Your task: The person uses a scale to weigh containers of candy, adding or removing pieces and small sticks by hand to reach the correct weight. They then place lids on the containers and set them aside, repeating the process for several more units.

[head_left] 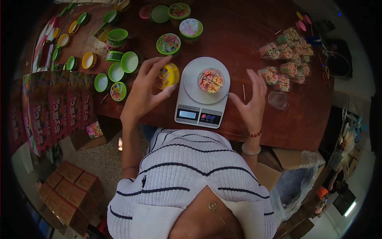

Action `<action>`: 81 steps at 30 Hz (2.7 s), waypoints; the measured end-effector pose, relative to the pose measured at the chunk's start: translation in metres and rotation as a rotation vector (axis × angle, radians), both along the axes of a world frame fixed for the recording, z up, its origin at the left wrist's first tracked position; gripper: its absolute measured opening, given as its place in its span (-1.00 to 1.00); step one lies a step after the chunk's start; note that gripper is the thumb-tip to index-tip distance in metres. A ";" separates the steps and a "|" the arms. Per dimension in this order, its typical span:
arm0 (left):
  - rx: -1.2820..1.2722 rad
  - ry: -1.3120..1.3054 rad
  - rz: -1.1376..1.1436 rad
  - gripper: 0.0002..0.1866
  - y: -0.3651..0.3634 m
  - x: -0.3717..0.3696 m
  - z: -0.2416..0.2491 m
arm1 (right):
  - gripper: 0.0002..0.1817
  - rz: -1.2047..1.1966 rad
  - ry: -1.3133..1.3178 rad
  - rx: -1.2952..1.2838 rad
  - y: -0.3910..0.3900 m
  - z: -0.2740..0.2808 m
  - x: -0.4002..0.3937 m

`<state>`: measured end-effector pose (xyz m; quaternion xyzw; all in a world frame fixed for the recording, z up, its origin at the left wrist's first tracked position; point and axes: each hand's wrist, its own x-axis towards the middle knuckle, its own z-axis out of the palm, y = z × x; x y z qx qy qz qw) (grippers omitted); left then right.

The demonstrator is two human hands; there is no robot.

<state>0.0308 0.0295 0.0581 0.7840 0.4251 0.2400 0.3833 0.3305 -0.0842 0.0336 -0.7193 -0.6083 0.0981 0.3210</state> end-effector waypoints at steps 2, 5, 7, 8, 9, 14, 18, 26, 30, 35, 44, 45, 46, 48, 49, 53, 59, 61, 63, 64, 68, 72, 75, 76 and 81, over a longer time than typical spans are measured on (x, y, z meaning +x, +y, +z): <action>-0.041 -0.169 -0.139 -0.22 -0.003 0.027 0.008 | -0.13 0.141 0.148 0.026 0.012 0.001 -0.029; 0.249 -0.087 -0.369 -0.25 0.003 0.067 -0.002 | -0.13 0.311 0.076 0.118 0.029 -0.034 -0.039; 0.247 -0.086 -0.343 -0.28 0.006 0.070 0.000 | -0.17 0.331 0.188 0.176 0.037 -0.033 -0.041; 0.229 -0.085 -0.322 -0.30 0.008 0.072 0.000 | -0.19 0.316 0.197 0.169 0.033 -0.025 -0.040; 0.216 -0.313 -0.228 -0.39 0.006 0.074 -0.004 | -0.19 0.318 0.194 0.186 0.031 -0.020 -0.042; 0.112 -0.449 -0.080 -0.47 -0.002 0.082 -0.006 | -0.18 0.290 0.646 0.246 0.024 0.005 -0.049; 0.074 -0.438 -0.015 -0.53 -0.007 0.085 -0.003 | -0.44 0.380 0.568 0.167 0.025 0.007 -0.040; 0.125 -0.502 0.070 -0.47 -0.006 0.076 -0.005 | -0.21 0.335 1.076 0.019 0.018 0.005 -0.065; 0.370 -0.326 -0.111 -0.48 -0.011 0.078 0.016 | -0.23 0.302 1.766 -0.113 0.017 -0.006 -0.069; 0.504 -0.230 -0.175 -0.49 -0.013 0.085 0.017 | -0.11 0.177 1.523 -0.548 0.017 0.000 -0.061; 0.625 -0.169 -0.421 -0.48 -0.001 0.095 0.043 | -0.51 0.083 1.962 -0.649 0.031 0.021 -0.054; 0.696 -0.138 -0.529 -0.47 -0.002 0.092 0.046 | -0.49 0.345 1.921 -0.787 0.031 -0.008 -0.043; 0.718 -0.113 -0.614 -0.47 -0.005 0.092 0.053 | -0.46 0.628 1.841 -0.891 0.036 -0.013 -0.035; 0.754 -0.024 -0.743 -0.48 -0.007 0.090 0.060 | -0.47 0.544 1.635 -1.017 0.037 0.001 -0.036; 0.676 -0.037 -0.752 -0.47 0.004 0.090 0.065 | -0.49 0.551 1.465 -0.969 0.038 0.016 -0.030; 0.557 0.251 -0.372 -0.50 0.025 0.065 0.048 | -0.78 -0.020 0.394 -0.053 0.051 0.049 0.059; 0.480 0.465 -0.125 -0.39 0.037 0.017 -0.017 | -0.28 -0.758 -0.367 -0.136 0.049 -0.048 0.346; 0.544 0.309 -0.035 -0.32 0.033 0.015 -0.019 | -0.32 -0.619 -0.017 -0.272 0.056 -0.089 0.425; 0.523 0.334 0.016 -0.25 0.032 0.007 -0.013 | -0.34 -0.660 -0.063 -0.409 0.066 -0.069 0.414; 0.460 0.314 0.019 -0.24 0.032 0.001 -0.007 | -0.30 -0.676 -0.149 -0.313 0.063 -0.065 0.404; 0.614 0.289 0.232 -0.57 0.069 -0.044 0.009 | -0.29 -0.810 -0.328 -0.272 0.054 -0.038 0.388; 0.505 0.237 0.555 -0.67 0.165 -0.114 0.001 | -0.46 -0.782 -0.469 0.073 0.030 0.048 0.284; 0.332 0.271 0.574 -0.50 0.259 -0.145 -0.038 | -0.51 -0.388 0.134 0.133 0.021 0.083 0.168; 0.271 0.267 0.575 -0.45 0.291 -0.148 -0.052 | -0.50 -0.300 0.213 0.067 0.022 0.088 0.127; 0.191 0.794 0.330 -0.26 0.345 -0.113 -0.060 | -0.41 0.158 0.139 -0.061 0.026 0.044 -0.009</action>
